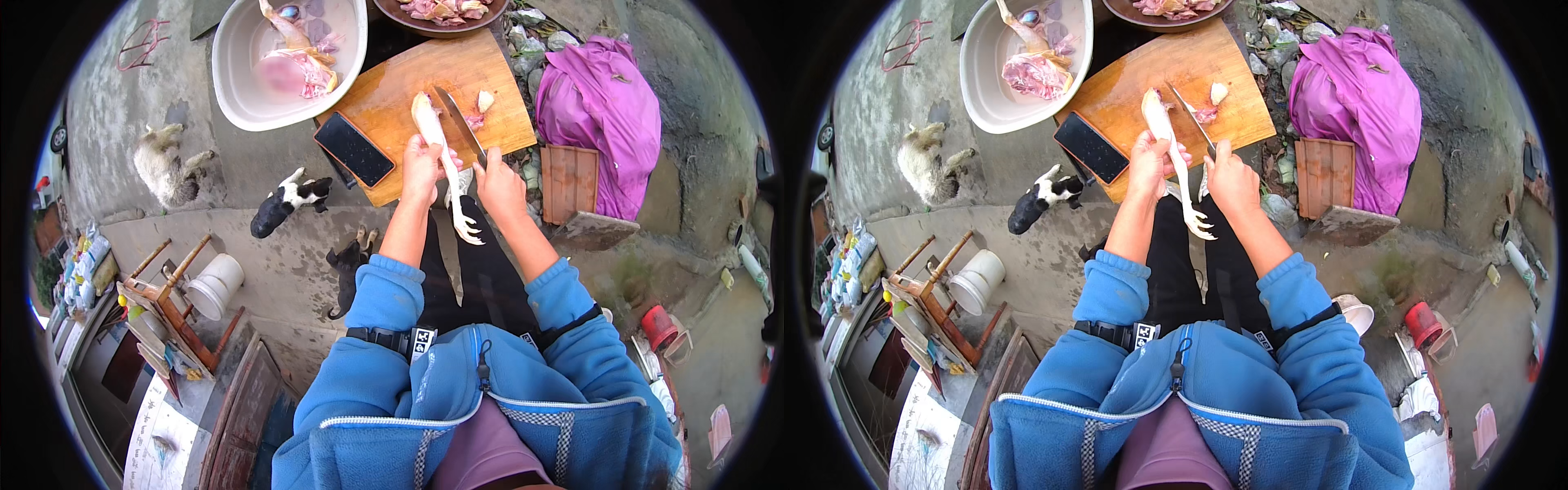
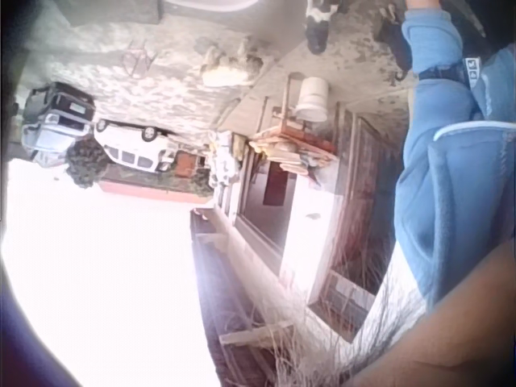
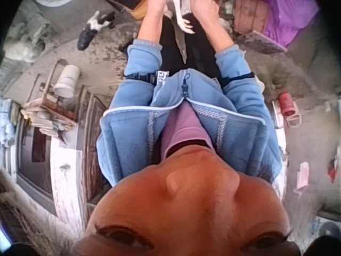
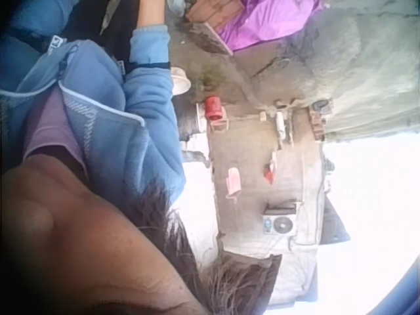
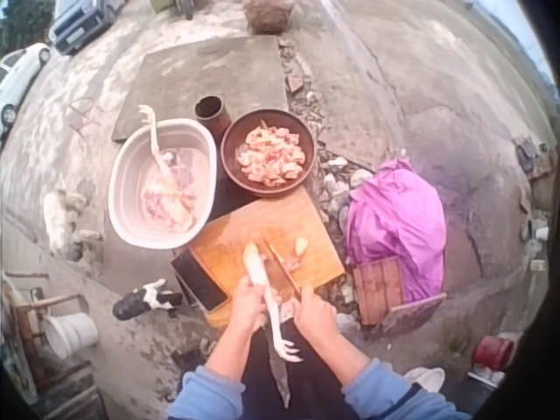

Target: The person uses a cleaver to cut raw chicken pieces on a wooden cutting board. They separate parts of the chicken, including legs and other pieces, and place the cut portions into a nearby bowl. A dog is present nearby and receives a small piece of meat.

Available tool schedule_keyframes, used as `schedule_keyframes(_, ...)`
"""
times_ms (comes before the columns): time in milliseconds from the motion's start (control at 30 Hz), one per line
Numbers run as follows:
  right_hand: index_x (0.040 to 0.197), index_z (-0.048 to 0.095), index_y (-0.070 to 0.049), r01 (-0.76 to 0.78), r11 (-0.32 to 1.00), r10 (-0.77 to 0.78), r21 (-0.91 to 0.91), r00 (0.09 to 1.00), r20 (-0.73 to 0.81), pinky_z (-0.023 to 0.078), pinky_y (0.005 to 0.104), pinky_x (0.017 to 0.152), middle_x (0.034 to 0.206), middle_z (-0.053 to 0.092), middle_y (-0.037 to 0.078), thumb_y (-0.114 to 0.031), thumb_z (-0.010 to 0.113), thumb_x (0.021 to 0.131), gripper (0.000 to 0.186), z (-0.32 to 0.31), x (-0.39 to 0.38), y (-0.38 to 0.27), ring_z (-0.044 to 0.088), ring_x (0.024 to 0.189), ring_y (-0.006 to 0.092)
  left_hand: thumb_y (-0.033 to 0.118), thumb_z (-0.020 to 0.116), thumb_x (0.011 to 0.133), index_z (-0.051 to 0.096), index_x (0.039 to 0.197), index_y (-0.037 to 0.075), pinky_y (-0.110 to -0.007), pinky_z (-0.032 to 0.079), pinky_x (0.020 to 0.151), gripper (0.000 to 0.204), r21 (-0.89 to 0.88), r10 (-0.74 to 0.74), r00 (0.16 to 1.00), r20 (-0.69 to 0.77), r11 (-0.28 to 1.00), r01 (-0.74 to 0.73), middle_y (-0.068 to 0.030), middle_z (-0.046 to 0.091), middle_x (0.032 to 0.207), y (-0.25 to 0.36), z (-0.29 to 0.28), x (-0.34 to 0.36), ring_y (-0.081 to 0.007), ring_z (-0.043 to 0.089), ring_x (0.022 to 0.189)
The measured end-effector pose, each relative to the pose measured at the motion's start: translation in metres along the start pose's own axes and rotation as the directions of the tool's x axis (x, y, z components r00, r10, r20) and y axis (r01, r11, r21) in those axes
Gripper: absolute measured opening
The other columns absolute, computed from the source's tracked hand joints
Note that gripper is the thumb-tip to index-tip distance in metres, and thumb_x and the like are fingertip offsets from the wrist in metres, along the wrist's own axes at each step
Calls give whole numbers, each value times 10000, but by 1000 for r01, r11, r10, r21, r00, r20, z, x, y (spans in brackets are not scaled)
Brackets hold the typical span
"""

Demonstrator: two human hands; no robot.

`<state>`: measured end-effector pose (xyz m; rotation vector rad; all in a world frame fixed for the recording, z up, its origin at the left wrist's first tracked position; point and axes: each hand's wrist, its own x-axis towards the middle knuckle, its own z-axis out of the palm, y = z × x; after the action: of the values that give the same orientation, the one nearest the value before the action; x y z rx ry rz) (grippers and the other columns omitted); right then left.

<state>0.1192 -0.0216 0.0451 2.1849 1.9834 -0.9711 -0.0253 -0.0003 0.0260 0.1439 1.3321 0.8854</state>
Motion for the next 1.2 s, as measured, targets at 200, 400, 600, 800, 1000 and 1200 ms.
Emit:
schedule_keyframes(200,1048,416,-50,50,970,-10,239,986,-166,458,511,602,739,614,237,-282,545,886,311,-15,20,10,597,703,441,144,409,953,440,1030,46,-346,558,600,128,-26,-80,997,9,996,80,-90,567,780,10,-4,-25,-196,604,627)
schedule_keyframes(400,1045,454,-52,175,902,-53,394,952,-300,462,492,602,743,614,229,-293,544,888,302,-32,16,22,602,715,430,182,346,978,421,1041,108,-331,516,528,122,-155,-85,996,-20,985,81,-49,513,702,0,5,-16,-179,543,555)
schedule_keyframes(600,1103,483,-37,140,781,-52,608,986,-160,420,312,487,622,539,62,-256,568,901,310,-33,21,53,533,513,153,220,380,981,422,1026,124,-286,413,487,114,-251,-125,992,-1,961,120,-41,478,703,-10,-2,-13,-149,457,542)
schedule_keyframes(800,1119,487,-41,31,716,-45,697,999,2,403,273,440,612,539,40,-259,571,901,319,-36,18,62,520,467,127,193,435,959,398,977,118,-277,395,465,86,-259,-127,991,-40,959,113,-40,473,689,-11,-3,-14,-143,447,523)
schedule_keyframes(1000,1120,477,-38,275,851,-188,447,955,-230,477,406,653,836,628,197,-260,541,903,317,-46,8,40,625,784,381,104,485,917,403,1119,80,-262,420,452,219,251,30,994,-104,968,-3,-60,547,750,-11,1,-4,-116,516,560)
schedule_keyframes(1200,1088,458,-64,264,933,-204,243,948,-246,490,468,589,811,636,199,-293,544,883,319,-26,11,14,620,699,395,153,536,893,587,935,12,-318,445,490,156,728,171,978,-122,685,-29,-69,583,584,-16,-17,13,-147,572,518)
